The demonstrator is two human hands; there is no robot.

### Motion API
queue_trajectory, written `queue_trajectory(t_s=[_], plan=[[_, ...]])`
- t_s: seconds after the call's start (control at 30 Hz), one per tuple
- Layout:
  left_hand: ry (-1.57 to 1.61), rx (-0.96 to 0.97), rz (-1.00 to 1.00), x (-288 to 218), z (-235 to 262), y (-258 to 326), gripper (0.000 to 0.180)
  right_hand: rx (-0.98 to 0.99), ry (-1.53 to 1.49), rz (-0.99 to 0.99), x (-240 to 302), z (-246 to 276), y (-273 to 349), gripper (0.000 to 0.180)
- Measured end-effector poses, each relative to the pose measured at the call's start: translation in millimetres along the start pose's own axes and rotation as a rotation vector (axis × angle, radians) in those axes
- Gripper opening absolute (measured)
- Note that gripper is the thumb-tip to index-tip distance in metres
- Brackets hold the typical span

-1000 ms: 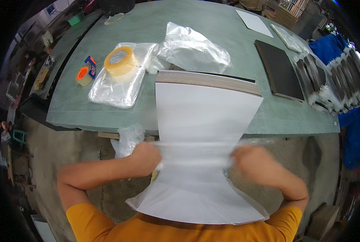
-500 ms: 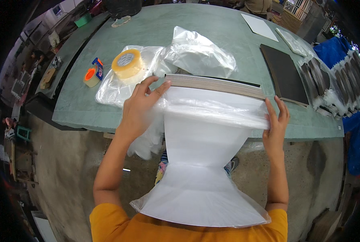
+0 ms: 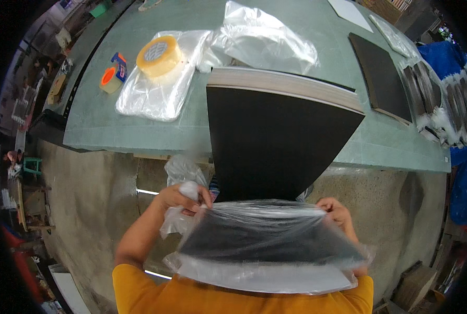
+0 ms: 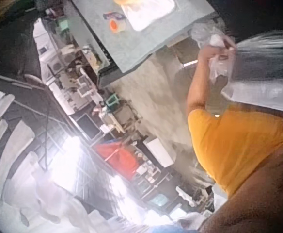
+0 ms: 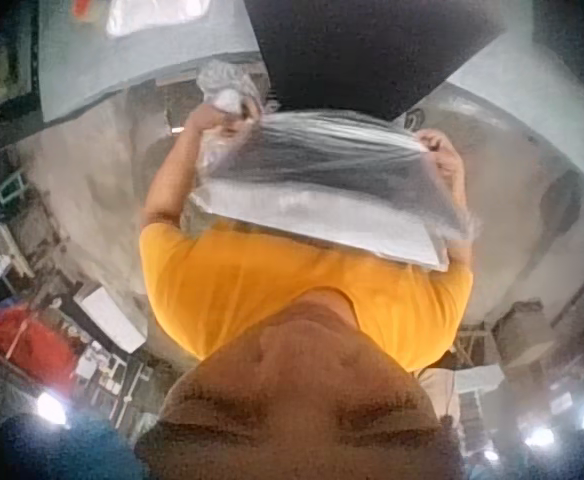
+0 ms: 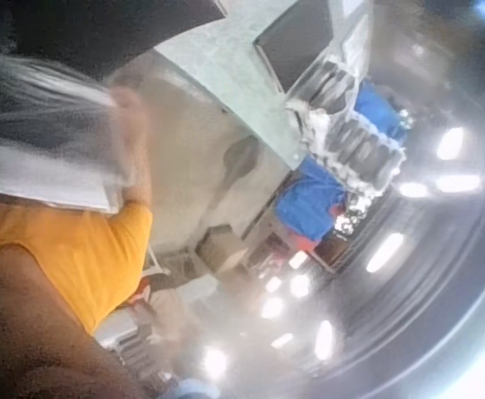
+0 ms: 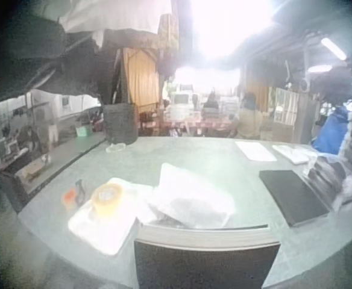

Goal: The person wraps a black book in a plastic sheet by hand, smoothing the material around the edges and surfaces while the book sits on a work table.

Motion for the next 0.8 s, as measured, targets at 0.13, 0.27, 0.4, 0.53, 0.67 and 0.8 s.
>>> queue_trajectory(t_s=[0.13, 0.27, 0.4, 0.53, 0.67, 0.8], plan=[[-0.077, -0.225, 0.075, 118.7, 91.4, -40.8, 0.031, -0.198, -0.002, -0.117, -74.2, 87.2, -19.4, 0.043], [-0.281, -0.615, 0.099, 117.4, 109.7, -61.9, 0.034, -0.449, 0.299, -0.154, -79.1, 113.4, -35.0, 0.024], [-1.279, -0.867, 0.126, 32.9, 63.7, -31.0, 0.04, -0.92, 1.197, 0.051, -12.2, 109.1, -14.5, 0.01], [-0.994, -0.239, -0.352, -64.2, -53.4, 23.3, 0.04, -0.602, 0.927, 0.44, 68.5, -67.5, 5.7, 0.025], [-0.658, 0.455, -0.343, -19.0, -108.0, -15.7, 0.027, 1.068, 0.792, 0.11, 16.6, -149.4, -18.6, 0.062], [-1.047, -0.184, 0.06, 80.8, -13.7, -79.5, 0.033, 0.48, 1.287, -0.14, -76.9, -83.8, -51.5, 0.051]])
Point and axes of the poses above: each hand's wrist, its own y-axis away from the middle knuckle, its own z-axis out of the back of the hand, x = y × z, the point moved 3 cm from there along -y, towards the middle knuckle, and after that the axes turned 3 degrees about z, right-handed, at the moved point
